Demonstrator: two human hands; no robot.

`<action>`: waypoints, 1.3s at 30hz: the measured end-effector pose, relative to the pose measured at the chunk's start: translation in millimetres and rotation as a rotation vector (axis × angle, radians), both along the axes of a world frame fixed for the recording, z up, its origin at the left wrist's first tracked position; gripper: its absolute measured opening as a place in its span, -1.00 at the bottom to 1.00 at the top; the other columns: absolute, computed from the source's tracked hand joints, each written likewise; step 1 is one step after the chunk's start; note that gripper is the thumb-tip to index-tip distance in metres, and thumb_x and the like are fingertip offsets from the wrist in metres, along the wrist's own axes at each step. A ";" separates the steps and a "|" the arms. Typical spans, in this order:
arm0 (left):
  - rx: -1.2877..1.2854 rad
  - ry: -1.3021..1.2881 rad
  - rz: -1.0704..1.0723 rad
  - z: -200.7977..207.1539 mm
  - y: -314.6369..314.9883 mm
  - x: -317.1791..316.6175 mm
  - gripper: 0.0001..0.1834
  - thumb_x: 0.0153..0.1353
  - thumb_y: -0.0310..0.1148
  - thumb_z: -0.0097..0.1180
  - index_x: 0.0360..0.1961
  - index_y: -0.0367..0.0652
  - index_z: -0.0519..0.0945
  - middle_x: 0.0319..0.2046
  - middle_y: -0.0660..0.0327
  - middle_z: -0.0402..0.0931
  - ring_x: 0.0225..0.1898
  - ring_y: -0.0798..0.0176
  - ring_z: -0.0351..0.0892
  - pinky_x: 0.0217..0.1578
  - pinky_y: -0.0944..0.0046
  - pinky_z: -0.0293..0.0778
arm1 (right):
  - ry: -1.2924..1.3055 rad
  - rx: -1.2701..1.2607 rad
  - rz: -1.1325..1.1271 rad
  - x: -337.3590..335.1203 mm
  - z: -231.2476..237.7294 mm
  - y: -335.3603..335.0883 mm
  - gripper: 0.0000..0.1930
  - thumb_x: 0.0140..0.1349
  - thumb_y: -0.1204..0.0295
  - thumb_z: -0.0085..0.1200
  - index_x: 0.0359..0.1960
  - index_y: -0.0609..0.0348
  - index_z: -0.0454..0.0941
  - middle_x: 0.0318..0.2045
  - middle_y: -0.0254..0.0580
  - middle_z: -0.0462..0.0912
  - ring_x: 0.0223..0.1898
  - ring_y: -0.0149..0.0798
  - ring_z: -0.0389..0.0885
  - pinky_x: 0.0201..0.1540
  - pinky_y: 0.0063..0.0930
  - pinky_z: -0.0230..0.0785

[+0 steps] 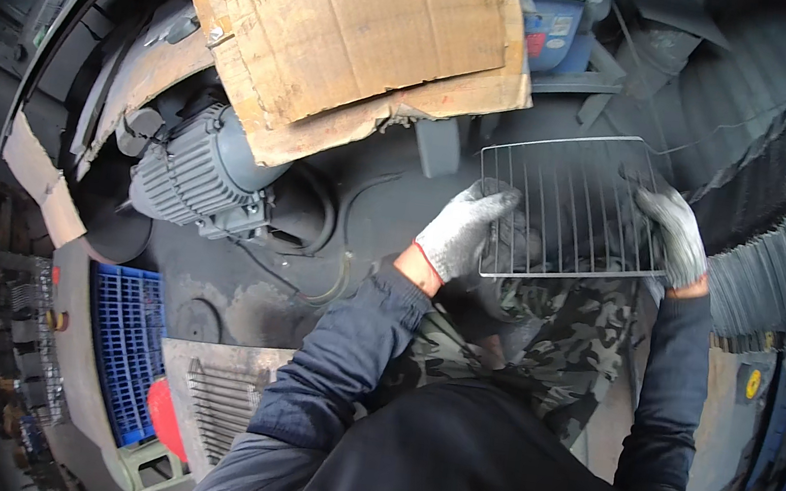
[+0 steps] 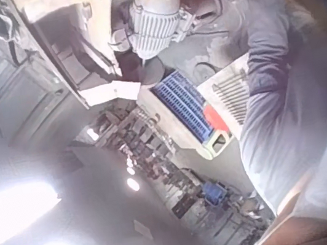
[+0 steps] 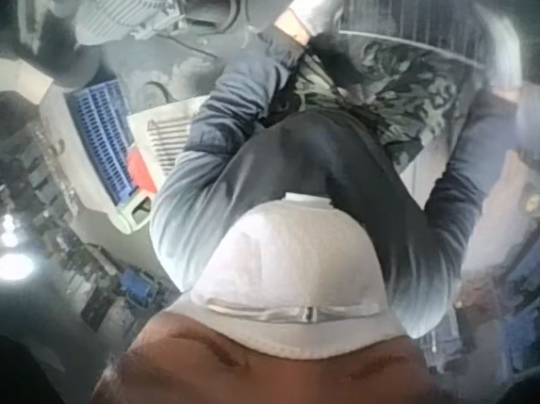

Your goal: Inspecting and stacking metal wire grates on a fabrication floor.

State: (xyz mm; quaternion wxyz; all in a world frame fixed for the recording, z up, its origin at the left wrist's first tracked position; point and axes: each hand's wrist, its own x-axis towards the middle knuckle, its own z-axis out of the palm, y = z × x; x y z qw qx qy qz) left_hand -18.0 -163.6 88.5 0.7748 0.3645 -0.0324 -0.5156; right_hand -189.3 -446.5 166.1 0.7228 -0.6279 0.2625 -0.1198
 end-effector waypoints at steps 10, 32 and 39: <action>0.156 -0.721 0.078 52.0 67.4 -66.3 -0.68 0.44 -0.49 0.25 0.16 -0.31 0.54 -0.07 0.20 0.67 -0.08 0.40 0.63 -0.01 0.31 0.58 | -0.089 0.001 -0.016 -90.1 42.9 94.3 -0.53 0.36 0.60 0.14 0.31 0.33 0.50 -0.01 -0.23 0.70 -0.03 -0.36 0.67 0.11 -0.44 0.54; 0.321 -0.852 0.355 52.9 131.0 -94.2 -0.76 0.34 -0.61 0.33 -0.01 -0.29 0.60 -0.12 0.18 0.69 -0.14 0.38 0.66 -0.06 0.34 0.60 | -0.226 -0.113 -0.079 -107.6 -44.7 171.8 -0.70 0.37 0.67 0.26 0.12 0.25 0.68 0.00 -0.22 0.77 0.01 -0.36 0.71 0.16 -0.41 0.58; 0.361 -0.662 0.195 47.1 133.6 -92.4 -0.65 0.36 -0.49 0.33 0.12 -0.39 0.61 -0.07 0.14 0.73 -0.12 0.40 0.66 -0.06 0.36 0.60 | -0.030 -0.080 -0.062 -99.5 -24.1 172.9 -0.76 0.43 0.56 0.22 0.09 0.27 0.66 -0.14 -0.23 0.77 -0.19 -0.38 0.73 -0.09 -0.45 0.61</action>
